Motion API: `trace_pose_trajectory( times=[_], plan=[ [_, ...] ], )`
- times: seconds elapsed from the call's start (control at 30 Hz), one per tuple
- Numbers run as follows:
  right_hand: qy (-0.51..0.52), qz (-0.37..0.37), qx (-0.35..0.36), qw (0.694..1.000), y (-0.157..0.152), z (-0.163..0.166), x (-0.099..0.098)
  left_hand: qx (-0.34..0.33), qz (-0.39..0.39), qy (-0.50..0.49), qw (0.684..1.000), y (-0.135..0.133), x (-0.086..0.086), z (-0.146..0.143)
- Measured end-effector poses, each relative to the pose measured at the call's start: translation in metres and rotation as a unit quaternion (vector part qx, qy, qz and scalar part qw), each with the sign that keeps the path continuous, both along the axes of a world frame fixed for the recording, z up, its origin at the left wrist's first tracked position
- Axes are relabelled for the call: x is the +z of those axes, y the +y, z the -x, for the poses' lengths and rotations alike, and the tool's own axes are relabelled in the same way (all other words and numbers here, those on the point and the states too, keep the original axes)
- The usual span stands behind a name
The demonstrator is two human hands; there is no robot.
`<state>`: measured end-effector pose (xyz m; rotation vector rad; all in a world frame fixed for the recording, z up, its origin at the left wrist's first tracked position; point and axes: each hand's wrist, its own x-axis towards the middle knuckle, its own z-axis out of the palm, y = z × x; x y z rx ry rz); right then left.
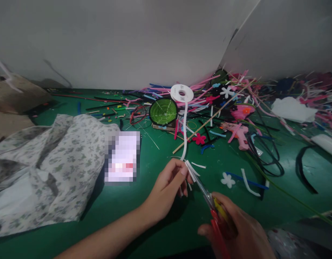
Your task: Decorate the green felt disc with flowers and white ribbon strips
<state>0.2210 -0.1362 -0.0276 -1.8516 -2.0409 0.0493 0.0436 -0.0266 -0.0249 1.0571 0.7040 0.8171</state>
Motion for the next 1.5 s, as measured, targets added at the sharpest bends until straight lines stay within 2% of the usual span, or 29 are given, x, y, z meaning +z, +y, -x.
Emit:
trace_pose_trajectory(
  times=[0.5,1.07,1.33,1.5],
  plan=[
    [0.006,0.016,0.018,1.000,0.005,0.007,0.004,0.008,0.004,-0.006,1.000,0.000,-0.002,0.002],
    [0.032,-0.026,0.066,0.997,0.004,0.008,0.003,-0.024,-0.009,-0.010,1.000,-0.006,-0.003,0.001],
    [0.042,-0.015,0.036,0.998,0.007,0.009,0.012,-0.064,-0.008,0.011,0.998,-0.008,0.001,0.001],
    [0.060,-0.021,-0.040,0.997,0.008,0.001,0.015,-0.032,0.021,0.002,0.999,-0.005,0.001,-0.001]
  ],
)
